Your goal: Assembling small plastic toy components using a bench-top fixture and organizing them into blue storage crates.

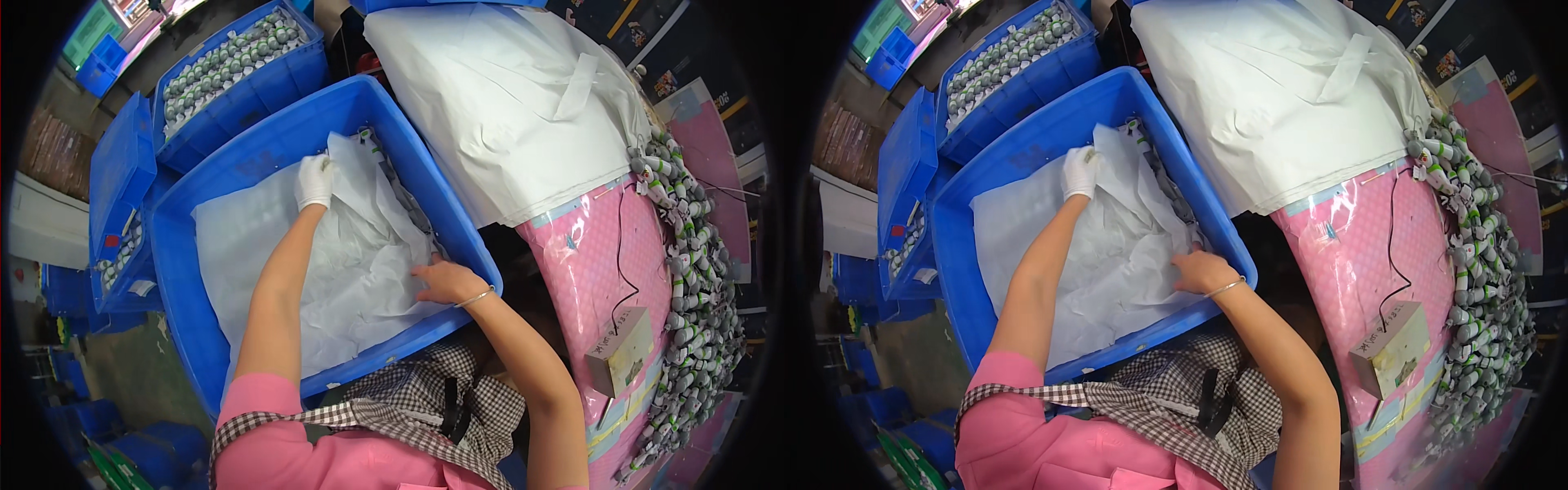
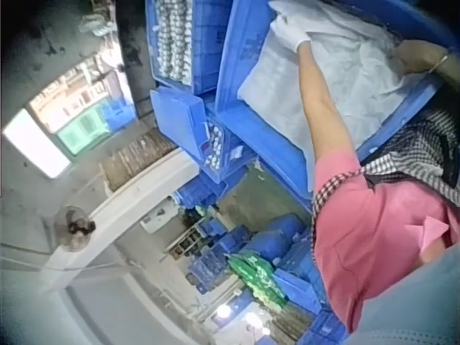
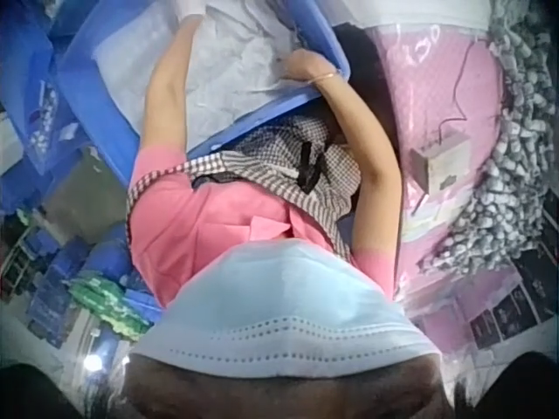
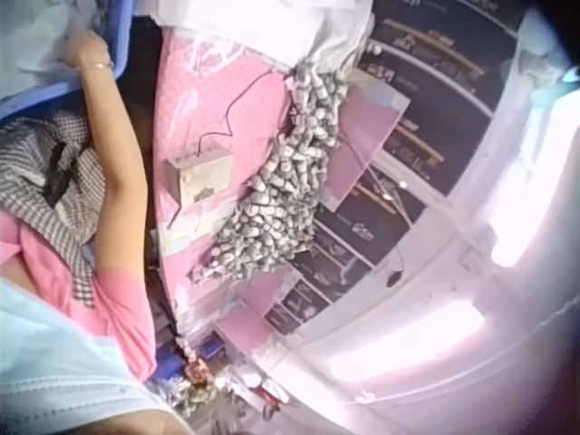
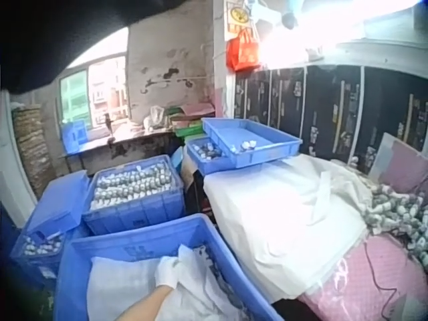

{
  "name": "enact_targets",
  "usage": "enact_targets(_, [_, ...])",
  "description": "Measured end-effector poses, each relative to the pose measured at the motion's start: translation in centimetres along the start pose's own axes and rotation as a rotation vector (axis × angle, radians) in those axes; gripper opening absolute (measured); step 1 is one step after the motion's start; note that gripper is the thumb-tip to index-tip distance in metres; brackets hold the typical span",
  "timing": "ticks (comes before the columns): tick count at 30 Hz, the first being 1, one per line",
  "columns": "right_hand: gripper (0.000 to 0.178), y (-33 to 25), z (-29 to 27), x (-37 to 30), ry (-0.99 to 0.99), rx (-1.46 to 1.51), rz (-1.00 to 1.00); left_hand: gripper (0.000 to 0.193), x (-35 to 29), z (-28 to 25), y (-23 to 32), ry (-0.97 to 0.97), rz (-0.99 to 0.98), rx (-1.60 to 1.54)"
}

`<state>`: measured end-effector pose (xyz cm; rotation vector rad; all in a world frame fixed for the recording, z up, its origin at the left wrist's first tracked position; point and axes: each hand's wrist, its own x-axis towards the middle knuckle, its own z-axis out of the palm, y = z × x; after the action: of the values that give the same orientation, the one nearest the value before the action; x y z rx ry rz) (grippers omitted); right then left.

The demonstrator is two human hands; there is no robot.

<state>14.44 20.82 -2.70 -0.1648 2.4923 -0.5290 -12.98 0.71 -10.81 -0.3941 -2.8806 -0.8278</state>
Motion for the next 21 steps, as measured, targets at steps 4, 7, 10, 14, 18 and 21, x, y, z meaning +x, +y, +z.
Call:
enact_targets(4, [0.041,-2.5,-1.9,0.1,0.009,-0.071,0.236,0.039,-1.4,-3.2,2.9,0.182,0.192,-0.264])
enact_targets(7, [0.05,-3.6,-2.5,1.5,0.443,-0.051,0.14,0.039,-2.2,-7.7,-3.1,0.474,0.168,0.02])
enact_targets(10, [0.059,-4.1,-3.4,4.7,0.77,0.086,-0.031,0.052,-7.3,-13.4,-10.6,0.485,-0.194,0.474])
enact_targets(14, [0.073,-1.8,-2.9,9.0,0.64,0.332,0.228,0.065,-10.4,-17.2,-13.4,0.218,-0.623,0.547])
enact_targets(18, [0.042,-1.3,-2.2,10.7,0.707,0.202,0.245,0.055,-10.8,-16.2,-18.2,0.287,-0.718,0.518])
enact_targets(21, [0.023,-2.1,-2.8,10.4,0.779,0.204,0.224,0.015,-10.9,-16.8,-19.0,0.35,-0.5,0.707])
